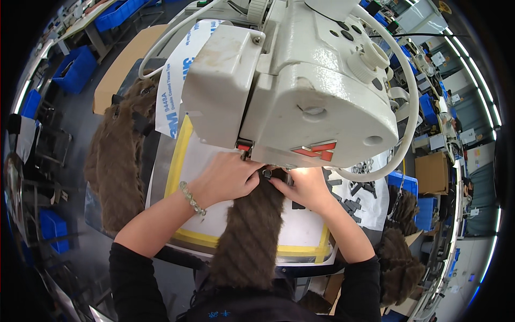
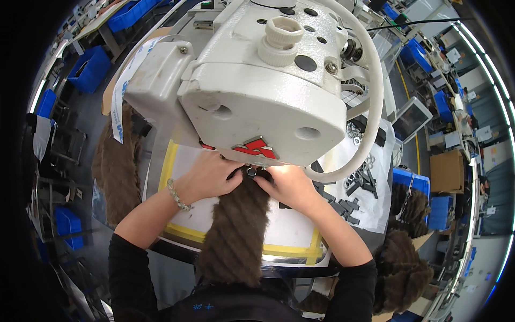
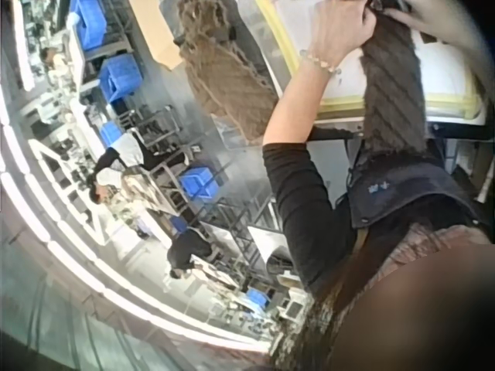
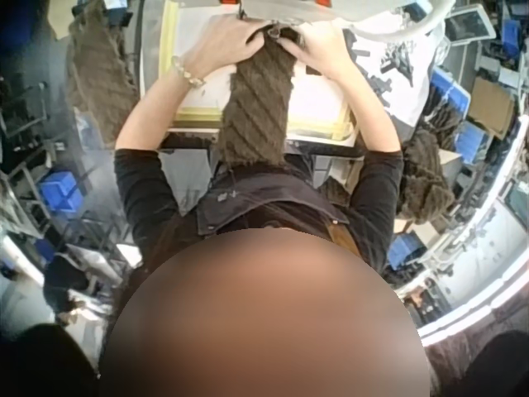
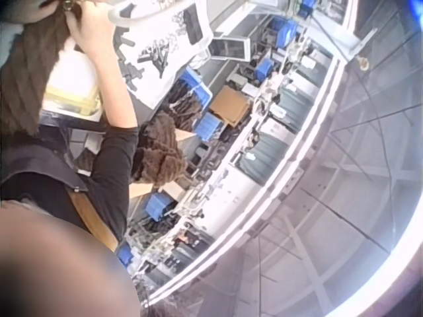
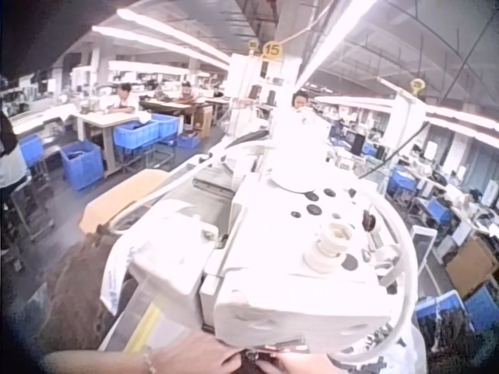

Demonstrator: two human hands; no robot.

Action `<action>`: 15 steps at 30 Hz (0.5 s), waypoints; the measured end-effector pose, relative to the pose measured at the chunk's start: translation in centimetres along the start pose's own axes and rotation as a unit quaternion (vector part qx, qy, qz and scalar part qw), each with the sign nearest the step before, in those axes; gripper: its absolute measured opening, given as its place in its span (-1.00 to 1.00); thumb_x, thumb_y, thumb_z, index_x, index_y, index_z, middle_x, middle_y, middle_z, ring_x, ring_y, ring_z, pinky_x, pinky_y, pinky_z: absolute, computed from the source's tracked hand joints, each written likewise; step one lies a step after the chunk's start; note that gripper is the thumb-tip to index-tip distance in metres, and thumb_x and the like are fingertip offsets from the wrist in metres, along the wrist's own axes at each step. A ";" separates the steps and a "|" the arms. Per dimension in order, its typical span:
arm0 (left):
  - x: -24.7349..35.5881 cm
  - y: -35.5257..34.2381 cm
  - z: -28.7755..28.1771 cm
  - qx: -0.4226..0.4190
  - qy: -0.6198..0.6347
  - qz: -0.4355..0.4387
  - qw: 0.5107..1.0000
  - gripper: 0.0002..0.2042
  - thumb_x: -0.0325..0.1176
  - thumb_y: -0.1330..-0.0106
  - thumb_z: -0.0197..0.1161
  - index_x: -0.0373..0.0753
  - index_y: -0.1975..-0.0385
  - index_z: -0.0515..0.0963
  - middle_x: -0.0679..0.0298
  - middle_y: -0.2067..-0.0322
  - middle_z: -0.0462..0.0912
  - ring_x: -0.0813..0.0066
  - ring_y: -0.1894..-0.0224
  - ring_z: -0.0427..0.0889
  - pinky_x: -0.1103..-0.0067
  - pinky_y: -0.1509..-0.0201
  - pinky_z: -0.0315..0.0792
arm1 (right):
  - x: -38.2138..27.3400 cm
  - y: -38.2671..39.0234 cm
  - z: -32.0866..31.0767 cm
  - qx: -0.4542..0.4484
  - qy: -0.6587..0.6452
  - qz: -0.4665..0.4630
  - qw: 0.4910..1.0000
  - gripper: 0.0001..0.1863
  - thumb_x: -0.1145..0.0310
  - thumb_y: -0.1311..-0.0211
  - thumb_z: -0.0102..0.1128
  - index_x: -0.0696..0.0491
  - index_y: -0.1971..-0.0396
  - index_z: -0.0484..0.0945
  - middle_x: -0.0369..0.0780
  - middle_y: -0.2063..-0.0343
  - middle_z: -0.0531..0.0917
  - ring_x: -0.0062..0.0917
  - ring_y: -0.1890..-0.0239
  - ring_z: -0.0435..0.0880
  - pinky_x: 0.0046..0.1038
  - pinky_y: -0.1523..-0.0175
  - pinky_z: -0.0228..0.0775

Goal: Attaching black straps and hardware to faux fur pieces using an industrial sewing machine.

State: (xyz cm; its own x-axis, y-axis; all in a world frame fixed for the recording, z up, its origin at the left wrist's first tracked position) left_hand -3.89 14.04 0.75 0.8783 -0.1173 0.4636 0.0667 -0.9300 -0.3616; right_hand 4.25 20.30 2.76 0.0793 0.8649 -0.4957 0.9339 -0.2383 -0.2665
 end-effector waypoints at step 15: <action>0.2 -0.2 0.0 -0.022 -0.005 -0.006 1.000 -0.77 -0.37 -0.14 0.11 -0.11 0.20 0.58 0.20 0.49 0.64 0.15 0.44 0.62 0.31 0.39 0.50 | 0.3 0.4 0.1 0.025 0.092 0.066 0.993 -0.73 0.21 0.06 0.42 0.09 0.45 0.67 -0.18 0.44 0.67 -0.28 0.42 0.66 -0.33 0.34 0.51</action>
State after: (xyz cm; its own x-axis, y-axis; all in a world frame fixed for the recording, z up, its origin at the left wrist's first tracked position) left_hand -3.70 14.18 0.92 0.8824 -0.1023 0.4592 0.0572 -0.9455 -0.3204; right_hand 4.58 20.48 2.43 0.2666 0.8897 -0.3707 0.8932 -0.3725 -0.2517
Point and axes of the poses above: each hand's wrist, its own y-axis away from the middle knuckle, its own z-axis out of the palm, x = y × z, the point moved 10 cm from there along -y, towards the middle knuckle
